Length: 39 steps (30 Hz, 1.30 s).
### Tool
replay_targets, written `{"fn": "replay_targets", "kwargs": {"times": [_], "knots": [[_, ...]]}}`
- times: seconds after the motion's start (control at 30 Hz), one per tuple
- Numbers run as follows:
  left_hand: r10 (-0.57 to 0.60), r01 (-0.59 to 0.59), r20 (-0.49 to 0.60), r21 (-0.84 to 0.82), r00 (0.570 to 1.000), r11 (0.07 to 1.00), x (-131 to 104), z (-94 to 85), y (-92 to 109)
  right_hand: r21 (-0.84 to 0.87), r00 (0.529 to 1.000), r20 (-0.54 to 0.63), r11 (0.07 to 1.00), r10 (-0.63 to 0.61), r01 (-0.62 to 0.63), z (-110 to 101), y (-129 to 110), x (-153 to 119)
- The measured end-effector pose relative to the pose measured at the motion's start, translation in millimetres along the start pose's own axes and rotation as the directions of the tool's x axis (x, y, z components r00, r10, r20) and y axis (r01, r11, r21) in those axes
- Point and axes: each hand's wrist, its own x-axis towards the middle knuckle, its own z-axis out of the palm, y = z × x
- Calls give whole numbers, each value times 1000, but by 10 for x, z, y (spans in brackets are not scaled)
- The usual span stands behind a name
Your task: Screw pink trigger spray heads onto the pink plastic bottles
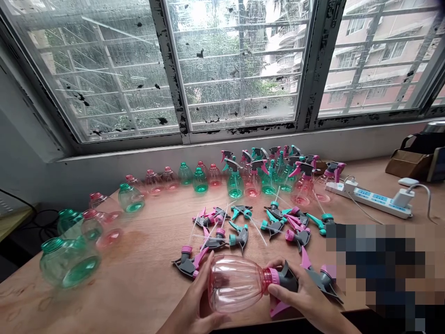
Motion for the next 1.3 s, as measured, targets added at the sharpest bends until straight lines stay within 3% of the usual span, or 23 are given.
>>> {"fn": "replay_targets", "kwargs": {"times": [0.23, 0.33, 0.43, 0.67, 0.77, 0.87, 1.13, 1.3], "knots": [[32, -33, -55, -15, 998, 999, -2, 36, 67, 22, 1000, -16, 1000, 22, -22, 6, -8, -3], [-20, 18, -18, -92, 1000, 996, 8, 45, 83, 5, 1000, -18, 1000, 13, -13, 7, -9, -2], [25, -25, -2, -164, 1000, 986, -13, 35, 105, -12, 1000, -12, 1000, 12, -12, 7, -21, 0], [44, -43, -9, 22, 999, 999, -19, 5, 98, 147, 991, 68, 981, 115, -124, 14, -17, 10], [62, -62, -23, -13, 998, 998, 3, 11, 79, 196, 991, 65, 973, 116, -126, 22, -26, 37], [5, -7, -28, -51, 1000, 999, 1, 20, 83, 244, 992, 20, 962, 122, -123, 30, -49, 83], [10, -26, -75, -218, 997, 976, 6, 45, 85, 308, 988, 105, 941, 115, -142, 84, -21, 174], [17, -28, -88, -126, 996, 992, 5, 37, 103, 350, 974, 157, 912, 166, -212, 72, 28, 208]]}}
